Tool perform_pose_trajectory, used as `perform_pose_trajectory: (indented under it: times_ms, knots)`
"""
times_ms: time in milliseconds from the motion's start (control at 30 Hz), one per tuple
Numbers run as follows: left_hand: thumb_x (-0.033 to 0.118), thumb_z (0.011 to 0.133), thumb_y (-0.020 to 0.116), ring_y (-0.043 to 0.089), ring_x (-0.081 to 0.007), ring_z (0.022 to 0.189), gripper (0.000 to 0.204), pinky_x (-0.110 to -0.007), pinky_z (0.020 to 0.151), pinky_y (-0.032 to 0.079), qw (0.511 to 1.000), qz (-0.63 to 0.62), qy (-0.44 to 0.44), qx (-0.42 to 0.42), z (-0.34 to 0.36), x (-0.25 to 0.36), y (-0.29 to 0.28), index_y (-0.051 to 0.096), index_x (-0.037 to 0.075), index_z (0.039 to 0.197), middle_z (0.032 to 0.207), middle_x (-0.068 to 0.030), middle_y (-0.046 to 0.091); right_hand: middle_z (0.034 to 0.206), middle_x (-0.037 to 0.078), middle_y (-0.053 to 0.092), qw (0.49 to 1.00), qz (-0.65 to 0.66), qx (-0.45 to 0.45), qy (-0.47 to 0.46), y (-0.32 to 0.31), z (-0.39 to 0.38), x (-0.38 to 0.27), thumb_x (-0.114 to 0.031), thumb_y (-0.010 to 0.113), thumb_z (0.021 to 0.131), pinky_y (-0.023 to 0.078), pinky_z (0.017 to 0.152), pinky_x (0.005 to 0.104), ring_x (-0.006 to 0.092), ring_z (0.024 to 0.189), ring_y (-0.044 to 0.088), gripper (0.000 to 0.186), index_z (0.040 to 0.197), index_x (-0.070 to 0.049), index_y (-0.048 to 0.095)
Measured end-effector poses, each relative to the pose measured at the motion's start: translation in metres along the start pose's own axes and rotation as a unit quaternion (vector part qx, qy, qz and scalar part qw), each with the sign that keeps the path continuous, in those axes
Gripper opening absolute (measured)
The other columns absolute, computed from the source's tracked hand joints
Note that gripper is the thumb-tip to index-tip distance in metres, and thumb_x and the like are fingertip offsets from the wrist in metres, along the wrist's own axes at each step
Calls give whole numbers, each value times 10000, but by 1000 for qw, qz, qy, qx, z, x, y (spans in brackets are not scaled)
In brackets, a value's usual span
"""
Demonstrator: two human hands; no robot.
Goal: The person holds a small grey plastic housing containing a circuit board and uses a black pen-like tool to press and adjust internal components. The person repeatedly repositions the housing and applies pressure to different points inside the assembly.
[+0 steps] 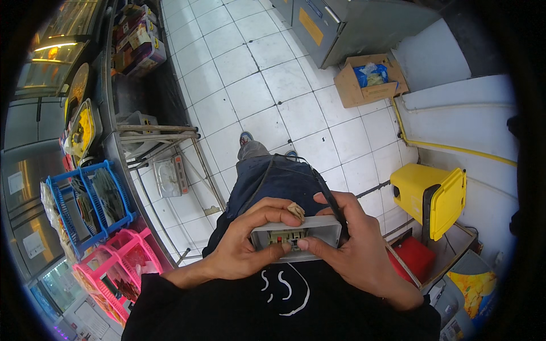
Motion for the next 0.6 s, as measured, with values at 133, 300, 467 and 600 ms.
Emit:
perform_pose_trajectory:
  times_ms: [133, 300, 467, 600]
  knots:
    - [-58, 827, 659, 492, -235, 1253, 390, -349, 1055, 376, 1000, -5, -17, -3, 0, 1, 1, 610, 35, 1202, 1270, -134, 517, 957, 166, 688, 1000, -17, -15, 4, -1, 1, 2, -220, 829, 789, 546, 746, 316, 241, 872, 708, 649, 1278, -17, 454]
    - [-78, 821, 640, 492, -236, 1255, 397, -346, 1052, 381, 999, -23, -31, -14, 1, 0, 1, 606, 34, 1200, 1292, -137, 492, 966, 187, 686, 997, -65, -36, -16, -2, 4, 9, -263, 822, 794, 542, 751, 344, 284, 887, 710, 666, 1273, -13, 433]
    - [-47, 796, 661, 496, -243, 1252, 390, -408, 1075, 411, 997, -29, -70, -30, 4, -1, 1, 623, 58, 1169, 1283, -121, 495, 932, 179, 678, 995, -77, -57, -22, -1, 9, 15, -274, 821, 795, 528, 748, 352, 280, 867, 705, 645, 1234, -1, 437]
    - [-73, 786, 637, 486, -241, 1262, 405, -407, 1084, 412, 994, -57, -80, -53, 5, -3, 2, 625, 57, 1169, 1288, -116, 488, 874, 150, 669, 994, -22, -109, 2, -7, 16, 17, -306, 842, 766, 511, 730, 332, 243, 844, 697, 684, 1226, 0, 438]
Point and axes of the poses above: each hand's wrist, its own z-axis towards the middle knuckle, its own y-axis out of the palm, x = y × z, the point moved 1 cm from there along z, towards the middle knuckle
